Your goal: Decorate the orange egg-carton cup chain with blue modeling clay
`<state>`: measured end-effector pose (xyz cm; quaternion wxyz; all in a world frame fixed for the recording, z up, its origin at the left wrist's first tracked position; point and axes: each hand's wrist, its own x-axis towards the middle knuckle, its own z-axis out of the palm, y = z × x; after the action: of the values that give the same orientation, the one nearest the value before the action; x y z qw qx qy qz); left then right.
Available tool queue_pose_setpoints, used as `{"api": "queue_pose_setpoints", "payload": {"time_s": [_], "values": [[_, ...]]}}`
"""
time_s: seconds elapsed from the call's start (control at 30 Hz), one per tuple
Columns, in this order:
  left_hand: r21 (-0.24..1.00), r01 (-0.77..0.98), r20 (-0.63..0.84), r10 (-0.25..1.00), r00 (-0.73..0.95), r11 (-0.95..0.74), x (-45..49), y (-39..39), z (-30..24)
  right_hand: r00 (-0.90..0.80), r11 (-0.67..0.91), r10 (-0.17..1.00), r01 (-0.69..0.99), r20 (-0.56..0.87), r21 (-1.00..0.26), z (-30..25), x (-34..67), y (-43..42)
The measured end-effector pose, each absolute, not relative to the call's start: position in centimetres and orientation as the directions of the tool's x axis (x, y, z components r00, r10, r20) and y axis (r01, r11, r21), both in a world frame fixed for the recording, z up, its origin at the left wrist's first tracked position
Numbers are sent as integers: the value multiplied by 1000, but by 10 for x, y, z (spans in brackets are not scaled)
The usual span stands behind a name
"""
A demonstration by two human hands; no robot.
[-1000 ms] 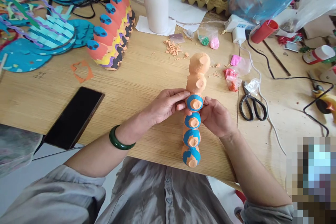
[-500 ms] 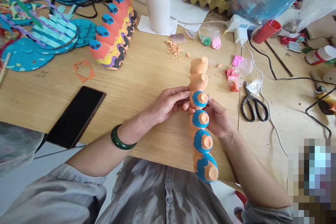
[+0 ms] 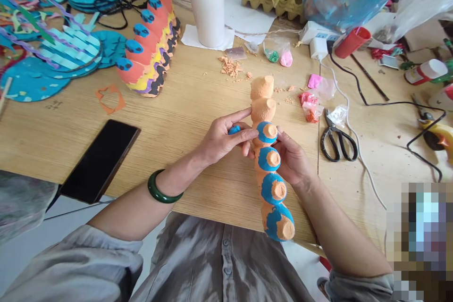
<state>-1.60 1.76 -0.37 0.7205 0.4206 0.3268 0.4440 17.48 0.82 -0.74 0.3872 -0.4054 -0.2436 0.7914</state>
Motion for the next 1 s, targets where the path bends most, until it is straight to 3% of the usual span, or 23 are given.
{"api": "queue_pose_setpoints", "payload": {"time_s": [0.13,0.3,0.67,1.0], "values": [[872,-398,-95,896,434,286,-15,19,-8,-298,-508,859,-407,-415,-759,-3,175,6],[903,-318,-157,911,381,289,-15,22,-13,-261,-391,913,-329,-315,-860,2,172,4],[878,-319,-202,880,430,357,-17,22,-15,-224,-287,947,-258,-232,-923,0,176,5],[921,-259,-174,901,397,291,-19,22,-14,-288,-279,936,-268,-200,-922,0,177,5]]}}
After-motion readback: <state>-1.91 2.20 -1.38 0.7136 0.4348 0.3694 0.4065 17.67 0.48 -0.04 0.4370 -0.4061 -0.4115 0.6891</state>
